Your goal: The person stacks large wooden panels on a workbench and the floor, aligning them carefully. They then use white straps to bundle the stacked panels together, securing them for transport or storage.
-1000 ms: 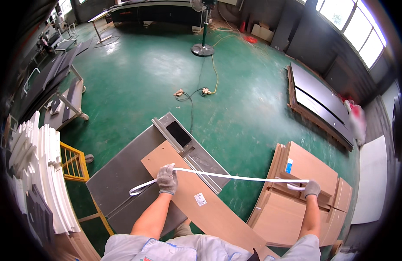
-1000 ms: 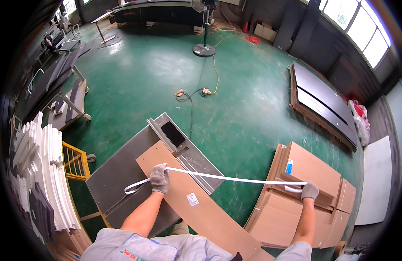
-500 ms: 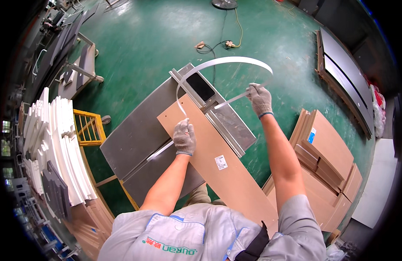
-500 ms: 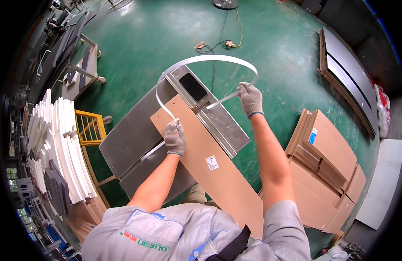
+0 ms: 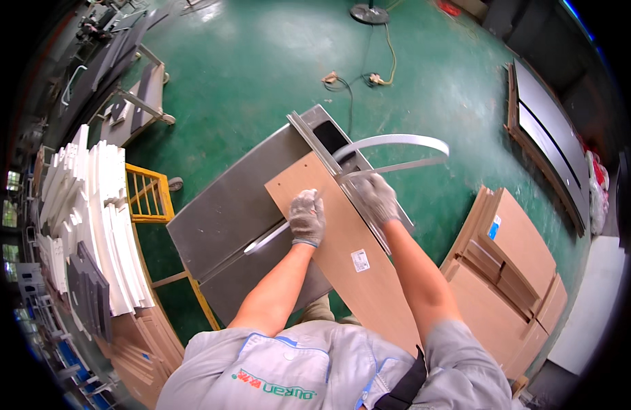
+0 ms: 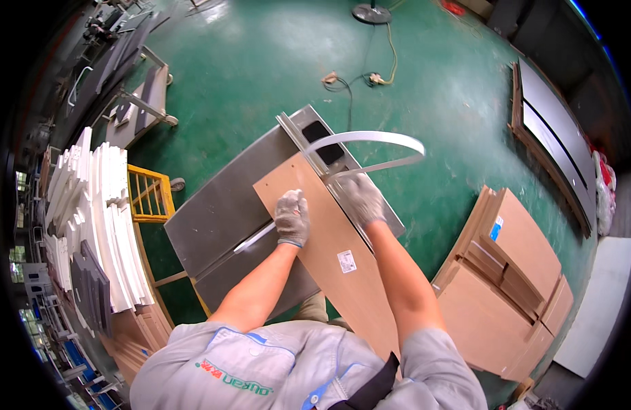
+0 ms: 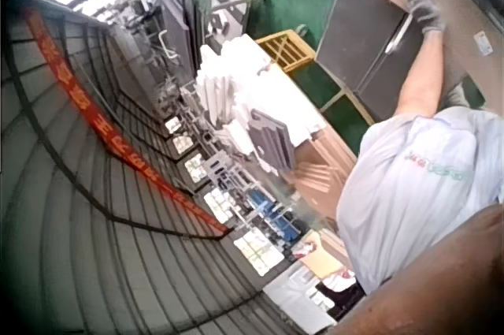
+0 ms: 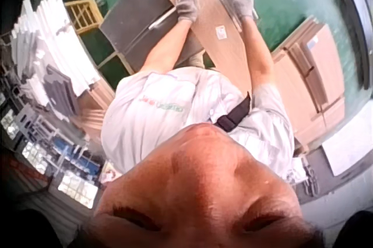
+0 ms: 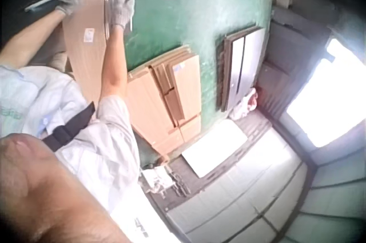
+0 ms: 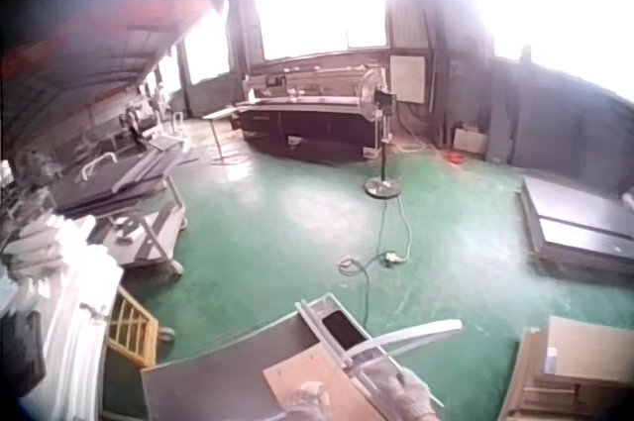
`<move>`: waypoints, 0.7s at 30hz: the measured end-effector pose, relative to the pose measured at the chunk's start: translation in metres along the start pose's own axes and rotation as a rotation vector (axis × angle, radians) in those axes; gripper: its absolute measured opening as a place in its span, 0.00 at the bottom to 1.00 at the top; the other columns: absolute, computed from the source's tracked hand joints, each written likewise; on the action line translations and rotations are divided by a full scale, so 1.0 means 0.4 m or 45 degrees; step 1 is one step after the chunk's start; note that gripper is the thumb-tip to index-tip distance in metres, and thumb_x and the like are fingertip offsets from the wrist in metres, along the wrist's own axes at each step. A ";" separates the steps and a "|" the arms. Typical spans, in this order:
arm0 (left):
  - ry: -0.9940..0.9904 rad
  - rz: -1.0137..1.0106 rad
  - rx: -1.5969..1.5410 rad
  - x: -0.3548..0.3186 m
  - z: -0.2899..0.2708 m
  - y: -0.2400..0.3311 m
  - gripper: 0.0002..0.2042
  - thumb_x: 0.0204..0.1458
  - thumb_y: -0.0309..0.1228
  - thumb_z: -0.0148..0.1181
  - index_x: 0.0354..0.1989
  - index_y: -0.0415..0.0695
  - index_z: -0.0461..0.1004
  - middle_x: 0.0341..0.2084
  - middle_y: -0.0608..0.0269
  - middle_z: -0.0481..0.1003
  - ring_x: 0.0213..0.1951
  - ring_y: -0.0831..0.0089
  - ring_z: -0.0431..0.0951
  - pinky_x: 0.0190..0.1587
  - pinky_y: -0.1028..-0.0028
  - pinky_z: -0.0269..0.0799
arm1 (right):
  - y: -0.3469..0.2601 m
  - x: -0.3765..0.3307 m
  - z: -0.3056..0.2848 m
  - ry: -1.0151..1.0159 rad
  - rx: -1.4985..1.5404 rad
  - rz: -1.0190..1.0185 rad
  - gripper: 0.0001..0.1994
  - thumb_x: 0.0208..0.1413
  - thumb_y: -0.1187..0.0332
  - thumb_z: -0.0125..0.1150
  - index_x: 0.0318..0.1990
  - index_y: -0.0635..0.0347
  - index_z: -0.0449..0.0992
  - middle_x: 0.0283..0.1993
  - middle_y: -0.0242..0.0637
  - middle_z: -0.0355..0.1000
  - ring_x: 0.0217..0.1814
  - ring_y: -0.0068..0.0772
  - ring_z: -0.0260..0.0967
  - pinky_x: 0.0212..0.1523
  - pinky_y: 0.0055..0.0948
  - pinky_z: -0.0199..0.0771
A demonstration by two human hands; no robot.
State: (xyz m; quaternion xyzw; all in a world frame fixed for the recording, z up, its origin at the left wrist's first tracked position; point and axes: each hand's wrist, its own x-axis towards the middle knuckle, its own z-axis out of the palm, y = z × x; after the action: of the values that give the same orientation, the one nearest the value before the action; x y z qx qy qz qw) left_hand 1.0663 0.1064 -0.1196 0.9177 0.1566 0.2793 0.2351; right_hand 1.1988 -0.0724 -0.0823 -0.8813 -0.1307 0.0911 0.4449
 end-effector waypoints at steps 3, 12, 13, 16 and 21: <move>-0.154 -0.047 0.149 0.011 -0.006 -0.006 0.10 0.60 0.34 0.57 0.46 0.44 0.75 0.43 0.51 0.76 0.48 0.50 0.76 0.53 0.53 0.70 | 0.136 -0.248 -0.119 0.005 -0.013 0.070 0.16 0.65 0.59 0.60 0.53 0.58 0.80 0.44 0.51 0.81 0.45 0.53 0.78 0.46 0.44 0.78; 0.127 0.037 0.166 0.002 -0.005 -0.005 0.13 0.55 0.37 0.63 0.47 0.50 0.73 0.49 0.58 0.75 0.55 0.56 0.74 0.60 0.51 0.63 | 0.754 -1.095 -0.332 -0.463 -0.195 0.495 0.16 0.63 0.63 0.68 0.54 0.59 0.81 0.39 0.44 0.82 0.34 0.36 0.79 0.34 0.35 0.81; 0.096 0.025 0.185 -0.005 0.003 -0.011 0.14 0.55 0.37 0.64 0.48 0.50 0.73 0.50 0.59 0.75 0.57 0.57 0.73 0.62 0.51 0.61 | 0.739 -1.088 -0.307 -0.475 -0.322 0.515 0.16 0.62 0.63 0.67 0.54 0.58 0.81 0.39 0.43 0.82 0.34 0.36 0.79 0.34 0.35 0.80; 0.080 0.006 0.196 0.000 0.004 -0.004 0.13 0.56 0.36 0.63 0.48 0.49 0.73 0.50 0.58 0.75 0.56 0.57 0.73 0.61 0.51 0.61 | 0.707 -1.044 -0.250 -0.497 -0.562 0.442 0.15 0.62 0.63 0.66 0.54 0.57 0.80 0.38 0.42 0.81 0.33 0.35 0.78 0.32 0.35 0.80; 0.071 -0.009 0.277 -0.008 0.033 -0.019 0.11 0.58 0.38 0.59 0.46 0.50 0.73 0.51 0.58 0.74 0.57 0.58 0.72 0.63 0.52 0.60 | 0.704 -1.011 -0.225 -0.494 -0.800 0.266 0.15 0.61 0.63 0.64 0.53 0.54 0.79 0.37 0.40 0.79 0.32 0.34 0.77 0.30 0.35 0.79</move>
State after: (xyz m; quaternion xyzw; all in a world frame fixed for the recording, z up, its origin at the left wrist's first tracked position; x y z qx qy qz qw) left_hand 1.0704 0.1068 -0.1347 0.9291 0.1956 0.2854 0.1306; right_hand 0.8820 -0.4272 -0.2391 -0.9497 -0.1432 0.2565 0.1082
